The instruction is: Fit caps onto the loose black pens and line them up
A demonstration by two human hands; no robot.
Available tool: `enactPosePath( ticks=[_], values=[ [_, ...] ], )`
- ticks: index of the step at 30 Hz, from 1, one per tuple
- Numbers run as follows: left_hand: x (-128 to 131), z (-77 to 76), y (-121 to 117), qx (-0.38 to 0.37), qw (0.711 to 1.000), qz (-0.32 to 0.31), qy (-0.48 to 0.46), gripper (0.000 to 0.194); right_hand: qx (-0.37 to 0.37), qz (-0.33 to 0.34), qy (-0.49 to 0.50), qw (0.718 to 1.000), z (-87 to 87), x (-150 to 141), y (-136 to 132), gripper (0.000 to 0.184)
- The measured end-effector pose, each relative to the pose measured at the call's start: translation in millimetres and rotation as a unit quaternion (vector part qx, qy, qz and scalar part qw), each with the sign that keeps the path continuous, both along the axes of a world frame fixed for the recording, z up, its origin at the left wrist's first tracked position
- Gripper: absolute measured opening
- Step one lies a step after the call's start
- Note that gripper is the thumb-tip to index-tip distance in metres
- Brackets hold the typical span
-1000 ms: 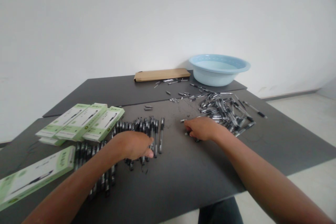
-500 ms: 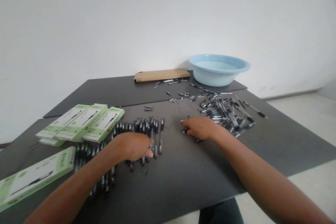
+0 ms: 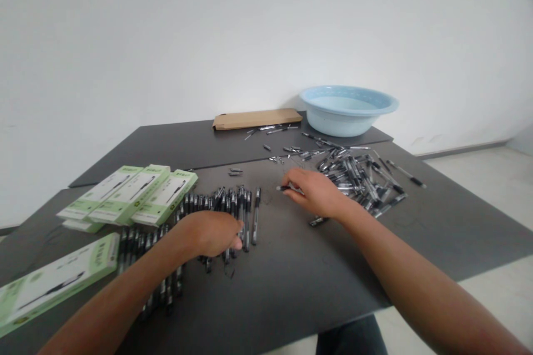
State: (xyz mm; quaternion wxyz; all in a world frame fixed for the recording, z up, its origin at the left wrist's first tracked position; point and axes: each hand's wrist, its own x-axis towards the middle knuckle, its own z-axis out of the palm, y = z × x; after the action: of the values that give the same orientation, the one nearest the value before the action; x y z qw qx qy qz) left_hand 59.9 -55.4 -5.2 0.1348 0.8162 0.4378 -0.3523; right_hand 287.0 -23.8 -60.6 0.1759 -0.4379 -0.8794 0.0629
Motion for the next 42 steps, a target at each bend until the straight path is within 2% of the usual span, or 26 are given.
enactPosePath(
  ticks=[9,21,42],
  values=[
    [-1,-6.4,2,0.000,1.000,-0.010,0.005,0.043,0.060,-0.078,0.150,0.984,-3.7,7,3,0.014],
    [2,-7.0,1,0.009,1.000,0.001,-0.004,0.041,0.042,-0.129,0.176,0.975,-7.3,6,5,0.015],
    [10,-0.8,-3,-0.006,1.000,0.004,0.012,0.042,0.049,-0.119,0.260,0.957,-10.0,2,6,0.011]
  ],
)
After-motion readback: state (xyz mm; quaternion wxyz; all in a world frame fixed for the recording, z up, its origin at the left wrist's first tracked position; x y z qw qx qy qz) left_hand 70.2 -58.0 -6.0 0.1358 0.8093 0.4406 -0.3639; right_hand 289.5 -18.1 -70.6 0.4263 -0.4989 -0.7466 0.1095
